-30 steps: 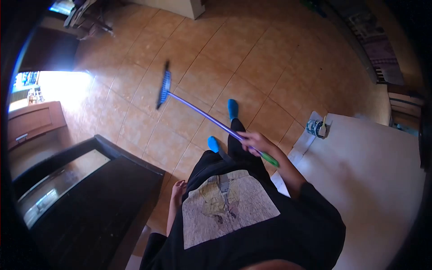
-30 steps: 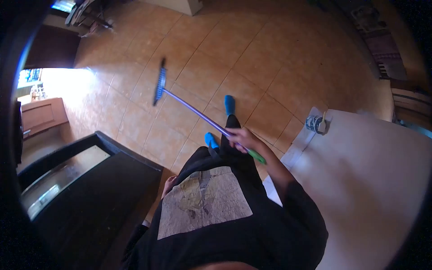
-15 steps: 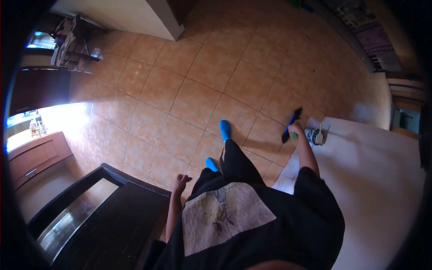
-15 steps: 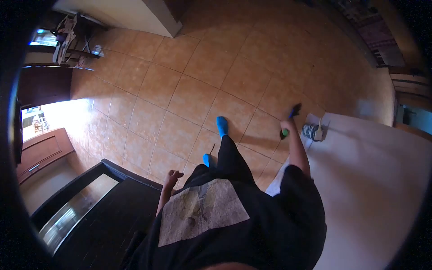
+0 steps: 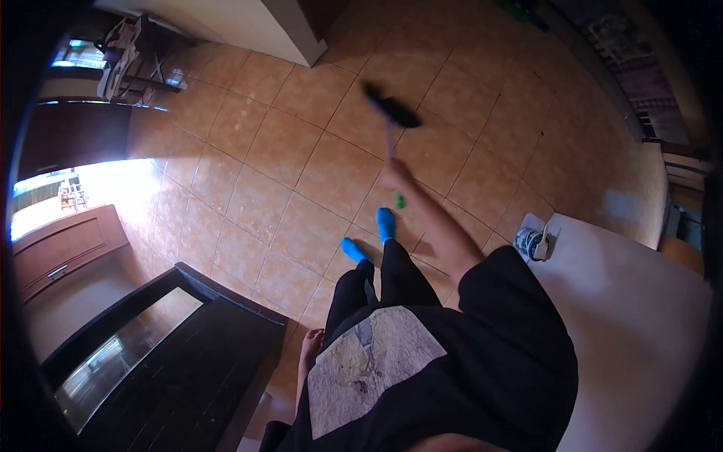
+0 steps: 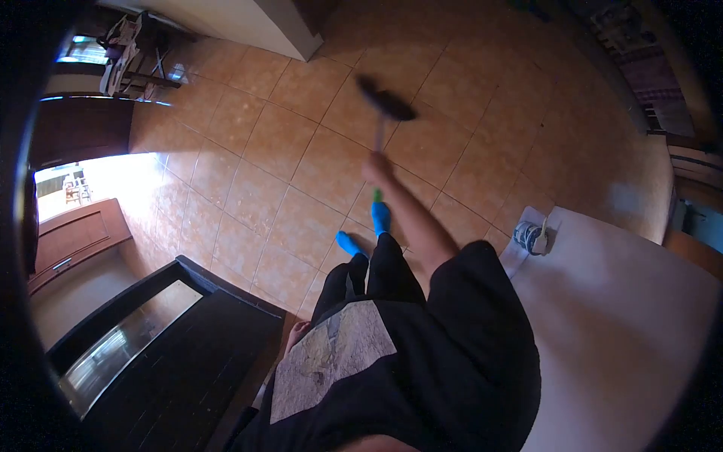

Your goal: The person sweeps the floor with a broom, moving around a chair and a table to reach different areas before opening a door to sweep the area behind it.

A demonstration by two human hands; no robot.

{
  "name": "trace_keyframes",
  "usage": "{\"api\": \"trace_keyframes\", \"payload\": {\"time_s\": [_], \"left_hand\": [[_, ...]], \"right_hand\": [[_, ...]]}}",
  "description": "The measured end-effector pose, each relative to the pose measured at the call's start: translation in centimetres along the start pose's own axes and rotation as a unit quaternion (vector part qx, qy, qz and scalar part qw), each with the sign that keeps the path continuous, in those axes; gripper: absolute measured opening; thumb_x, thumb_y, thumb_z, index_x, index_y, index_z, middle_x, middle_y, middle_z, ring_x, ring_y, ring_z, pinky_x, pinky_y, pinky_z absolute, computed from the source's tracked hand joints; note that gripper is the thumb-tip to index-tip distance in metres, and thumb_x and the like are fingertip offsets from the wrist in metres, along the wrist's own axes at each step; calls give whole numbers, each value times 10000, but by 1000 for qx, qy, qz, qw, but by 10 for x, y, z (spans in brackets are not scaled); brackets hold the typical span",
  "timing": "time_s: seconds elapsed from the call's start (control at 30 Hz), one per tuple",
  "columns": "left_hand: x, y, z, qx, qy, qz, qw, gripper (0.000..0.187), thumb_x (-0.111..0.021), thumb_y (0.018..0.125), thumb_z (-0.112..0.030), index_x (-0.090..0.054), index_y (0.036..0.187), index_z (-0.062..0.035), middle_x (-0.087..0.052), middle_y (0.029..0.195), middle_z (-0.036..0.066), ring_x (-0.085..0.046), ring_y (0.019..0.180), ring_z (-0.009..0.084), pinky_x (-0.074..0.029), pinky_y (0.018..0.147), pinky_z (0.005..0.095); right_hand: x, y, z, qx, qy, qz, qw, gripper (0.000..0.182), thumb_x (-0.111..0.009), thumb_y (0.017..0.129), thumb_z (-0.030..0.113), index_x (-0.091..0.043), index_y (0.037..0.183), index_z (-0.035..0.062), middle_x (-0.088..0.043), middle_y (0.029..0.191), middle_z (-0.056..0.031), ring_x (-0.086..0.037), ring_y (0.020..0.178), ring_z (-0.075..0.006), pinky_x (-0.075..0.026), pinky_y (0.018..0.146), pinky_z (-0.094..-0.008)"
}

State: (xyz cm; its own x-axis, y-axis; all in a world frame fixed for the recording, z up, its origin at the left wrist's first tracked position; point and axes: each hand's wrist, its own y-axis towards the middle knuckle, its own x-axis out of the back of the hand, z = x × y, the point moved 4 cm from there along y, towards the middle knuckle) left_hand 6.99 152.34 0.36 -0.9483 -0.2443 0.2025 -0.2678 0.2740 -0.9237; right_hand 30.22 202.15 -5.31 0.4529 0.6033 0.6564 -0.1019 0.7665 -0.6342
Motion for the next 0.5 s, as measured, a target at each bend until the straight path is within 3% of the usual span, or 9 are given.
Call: {"api": "trace_keyframes", "payload": {"time_s": [0.03,0.13,0.2,0.23,0.3,0.37,0.4,0.47,0.5], "left_hand": [[-1,8,4,-18,33,11,999,214,-474,797,-148,-477,956,-5,-551,845,102,-540,796,177,-431,670,268],[-2,19,-13,-49,64,46,996,236,-478,798,-166,-476,969,-3,-549,850,103,-529,823,186,-430,680,271],[0,10,-45,-44,42,51,997,244,-483,795,-181,-476,960,-1,-546,861,108,-527,828,189,-430,687,275],[17,42,-15,-36,-90,74,993,258,-480,797,-192,-468,961,7,-541,866,116,-529,825,197,-435,695,286],[33,47,-27,-39,-84,30,995,258,-457,805,-235,-468,981,-46,-553,887,90,-530,823,173,-398,646,266],[47,52,-32,-37,-59,5,998,256,-442,807,-269,-472,987,-89,-560,904,65,-528,826,160,-357,650,275],[52,50,-35,-38,-39,-1,998,254,-436,807,-282,-475,989,-109,-563,911,54,-527,827,156,-337,660,283],[57,57,-27,-40,-35,8,999,255,-435,809,-278,-475,987,-101,-563,908,57,-529,825,160,-346,677,298],[57,61,-23,-41,-41,15,998,254,-440,807,-270,-475,986,-94,-563,903,62,-531,816,158,-356,669,287]], "right_hand": [[-13,-14,31,89,-53,27,994,209,-509,647,124,-550,776,-35,-569,734,-183,-569,697,-295,-465,591,-362],[-33,-37,70,112,-39,68,991,241,-520,638,127,-545,817,-32,-570,673,-171,-576,632,-274,-467,534,-342],[-41,-56,78,117,177,186,959,333,-555,660,103,-510,966,-20,-568,686,-132,-560,547,-186,-456,487,-300],[-41,-68,74,115,176,186,960,333,-555,660,103,-510,966,-20,-568,686,-132,-560,547,-186,-456,487,-300],[-32,-98,53,178,300,191,918,405,-573,669,89,-472,1055,20,-538,628,-62,-477,435,-100,-401,394,-241],[-15,-128,19,243,305,82,917,428,-552,689,58,-441,1102,40,-505,595,-19,-408,410,-60,-339,359,-208],[18,-159,13,186,257,78,945,419,-567,651,89,-471,1053,20,-577,747,-108,-547,639,-132,-446,598,-269],[42,-192,-20,180,195,-29,964,422,-541,653,72,-461,1065,33,-567,823,-169,-575,724,-220,-443,630,-293],[59,-209,-24,118,125,-29,985,434,-509,661,60,-443,1090,62,-558,815,-185,-561,739,-292,-450,635,-331]]}}
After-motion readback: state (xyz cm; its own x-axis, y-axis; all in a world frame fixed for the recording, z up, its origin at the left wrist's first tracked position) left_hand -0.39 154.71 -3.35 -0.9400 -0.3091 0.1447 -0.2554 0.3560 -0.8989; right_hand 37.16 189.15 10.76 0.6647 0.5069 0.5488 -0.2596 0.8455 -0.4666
